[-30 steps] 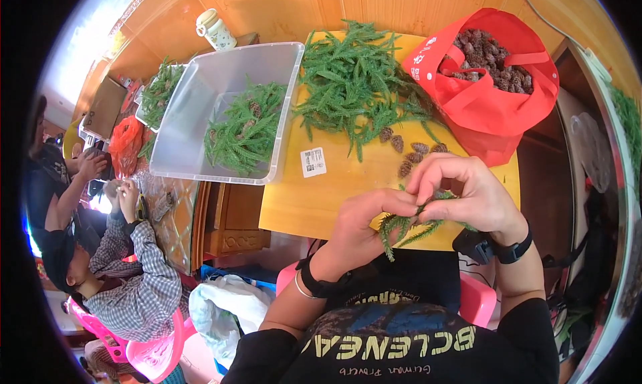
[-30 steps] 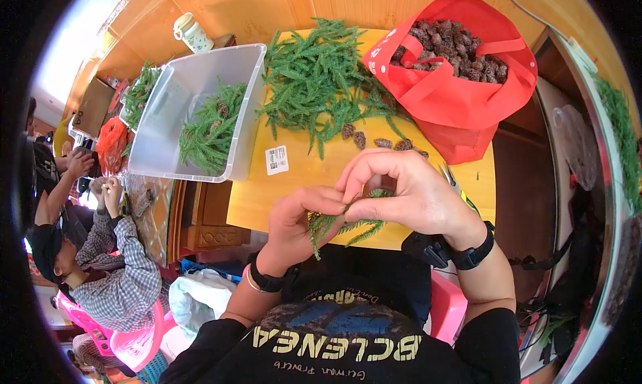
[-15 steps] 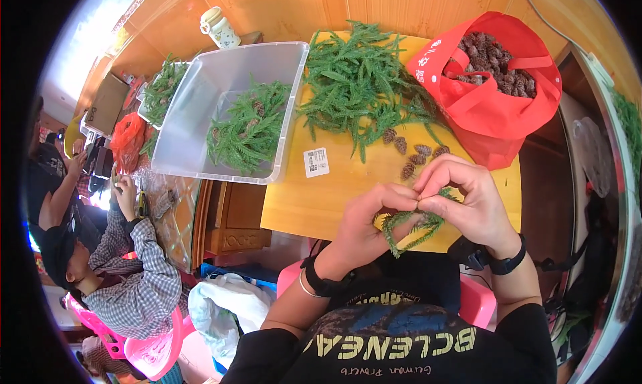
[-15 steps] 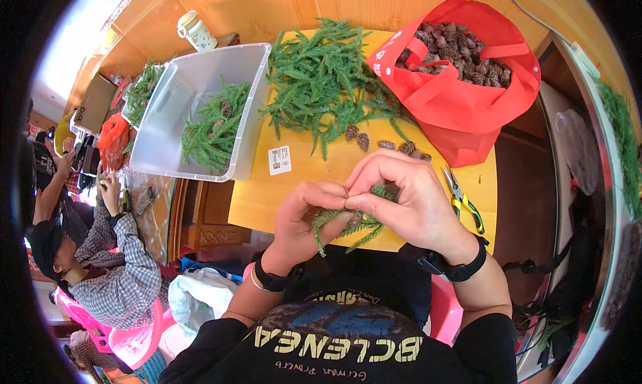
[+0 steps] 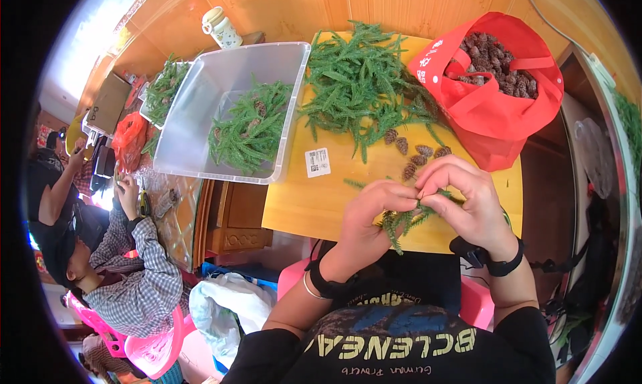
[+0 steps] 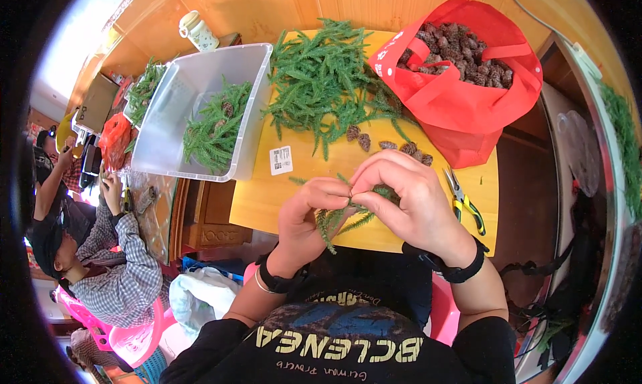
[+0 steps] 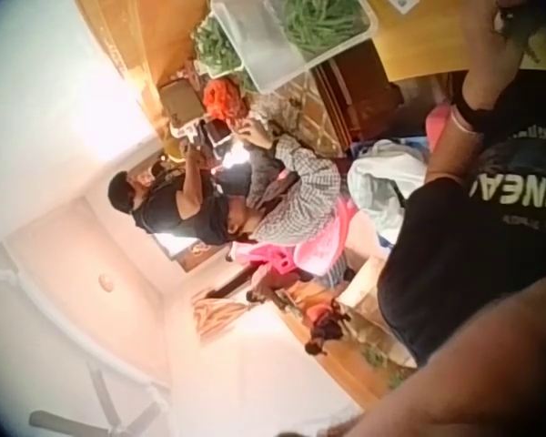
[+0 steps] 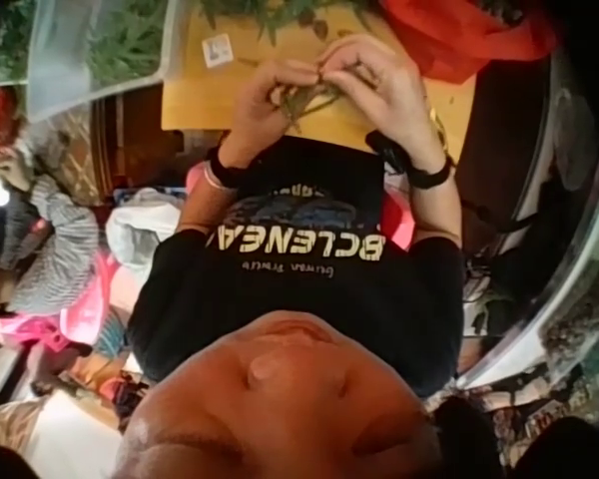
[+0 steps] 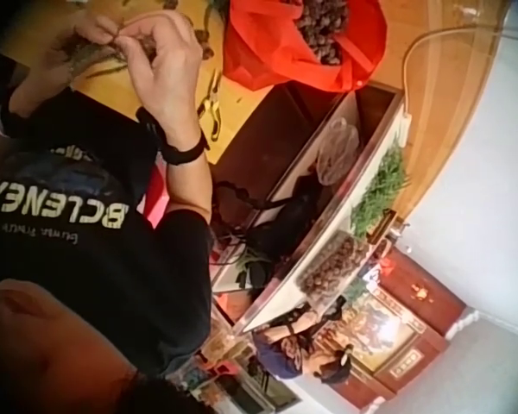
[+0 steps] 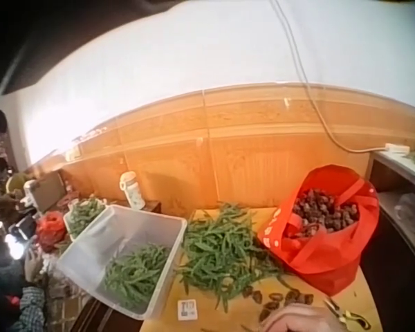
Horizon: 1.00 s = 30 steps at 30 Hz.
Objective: Trimming green branches and extracting seeds or small fruits from them using shears.
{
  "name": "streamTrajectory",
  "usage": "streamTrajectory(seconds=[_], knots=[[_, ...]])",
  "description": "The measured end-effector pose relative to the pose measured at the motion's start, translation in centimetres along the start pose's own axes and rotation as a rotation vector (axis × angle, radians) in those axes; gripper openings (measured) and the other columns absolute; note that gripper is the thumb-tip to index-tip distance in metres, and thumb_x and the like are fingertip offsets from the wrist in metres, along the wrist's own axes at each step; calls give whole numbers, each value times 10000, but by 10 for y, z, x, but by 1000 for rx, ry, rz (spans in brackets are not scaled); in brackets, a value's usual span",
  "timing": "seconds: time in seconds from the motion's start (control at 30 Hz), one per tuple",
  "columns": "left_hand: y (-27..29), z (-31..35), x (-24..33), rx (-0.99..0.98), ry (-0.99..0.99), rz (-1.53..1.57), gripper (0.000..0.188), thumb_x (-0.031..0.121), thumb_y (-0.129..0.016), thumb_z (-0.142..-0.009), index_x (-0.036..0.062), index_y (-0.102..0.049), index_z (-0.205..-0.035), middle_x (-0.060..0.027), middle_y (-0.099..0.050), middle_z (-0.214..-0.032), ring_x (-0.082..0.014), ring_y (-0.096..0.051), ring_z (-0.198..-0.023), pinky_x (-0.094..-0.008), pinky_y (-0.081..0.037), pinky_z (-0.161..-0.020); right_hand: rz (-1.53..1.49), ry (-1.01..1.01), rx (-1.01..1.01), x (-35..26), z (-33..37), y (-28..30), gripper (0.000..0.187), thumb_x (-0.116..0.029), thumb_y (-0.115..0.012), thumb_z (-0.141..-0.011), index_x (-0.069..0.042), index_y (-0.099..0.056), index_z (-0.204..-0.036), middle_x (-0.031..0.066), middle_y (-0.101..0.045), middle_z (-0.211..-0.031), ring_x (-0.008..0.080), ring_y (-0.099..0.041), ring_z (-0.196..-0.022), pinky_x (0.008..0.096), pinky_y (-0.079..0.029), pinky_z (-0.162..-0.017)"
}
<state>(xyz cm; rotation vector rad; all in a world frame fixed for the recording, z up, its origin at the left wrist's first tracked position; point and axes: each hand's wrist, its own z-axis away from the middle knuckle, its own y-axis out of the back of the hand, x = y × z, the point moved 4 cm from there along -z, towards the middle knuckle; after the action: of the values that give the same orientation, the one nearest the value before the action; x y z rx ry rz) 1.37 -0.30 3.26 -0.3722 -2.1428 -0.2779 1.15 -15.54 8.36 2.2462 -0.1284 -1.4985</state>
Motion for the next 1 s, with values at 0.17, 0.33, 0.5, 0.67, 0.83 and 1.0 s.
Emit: streamTrajectory(seconds=[0.17, 0.33, 0.5, 0.67, 0.83, 1.0], knots=[[3, -7, 16, 102, -256, -433, 244, -29, -692, -663, 51, -577, -862, -117, -642, -897, -284, -612, -810, -360, -485, -727, 248, 189, 198, -9, -2, -7, 114, 7, -649, -709, -13, -548, -759, 105, -583, -816, 291, -578, -854, 367, -453, -776], [-5, -9, 20, 161, -331, -558, 198, -19, -651, -639, 31, -597, -824, -111, -629, -907, -307, -609, -824, -364, -504, -691, 315, 198, 388, 6, 9, -18, 120, 43, -615, -715, -12, -521, -762, 131, -566, -841, 324, -558, -910, 406, -439, -829], [-6, -4, 13, 171, -138, -293, 208, -37, -645, -669, 27, -574, -853, -107, -630, -917, -282, -622, -855, -323, -494, -707, 249, 199, 454, 13, 18, -19, 148, 54, -616, -708, -18, -502, -768, 126, -546, -845, 311, -529, -928, 409, -415, -848], [-11, 6, 1, 185, 16, -49, 173, -17, -658, -728, 18, -559, -865, -113, -627, -905, -276, -623, -852, -319, -490, -713, 458, 274, 415, 5, 23, -21, 168, 61, -620, -684, -31, -502, -761, 112, -548, -858, 317, -524, -924, 408, -410, -849], [-15, 0, -5, 198, -17, -24, 195, -17, -675, -719, 13, -565, -878, -116, -625, -904, -268, -625, -850, -315, -488, -713, 473, 260, 375, 2, 28, -14, 155, 47, -635, -679, -25, -538, -778, 114, -560, -858, 323, -527, -917, 407, -413, -842], [-6, -5, -6, 117, 71, 116, 183, -27, -663, -767, 19, -570, -918, -107, -632, -944, -193, -622, -889, -293, -492, -760, 442, 317, 233, -7, 16, -6, 197, 11, -683, -666, -16, -581, -832, 120, -588, -886, 329, -549, -889, 410, -437, -803]])
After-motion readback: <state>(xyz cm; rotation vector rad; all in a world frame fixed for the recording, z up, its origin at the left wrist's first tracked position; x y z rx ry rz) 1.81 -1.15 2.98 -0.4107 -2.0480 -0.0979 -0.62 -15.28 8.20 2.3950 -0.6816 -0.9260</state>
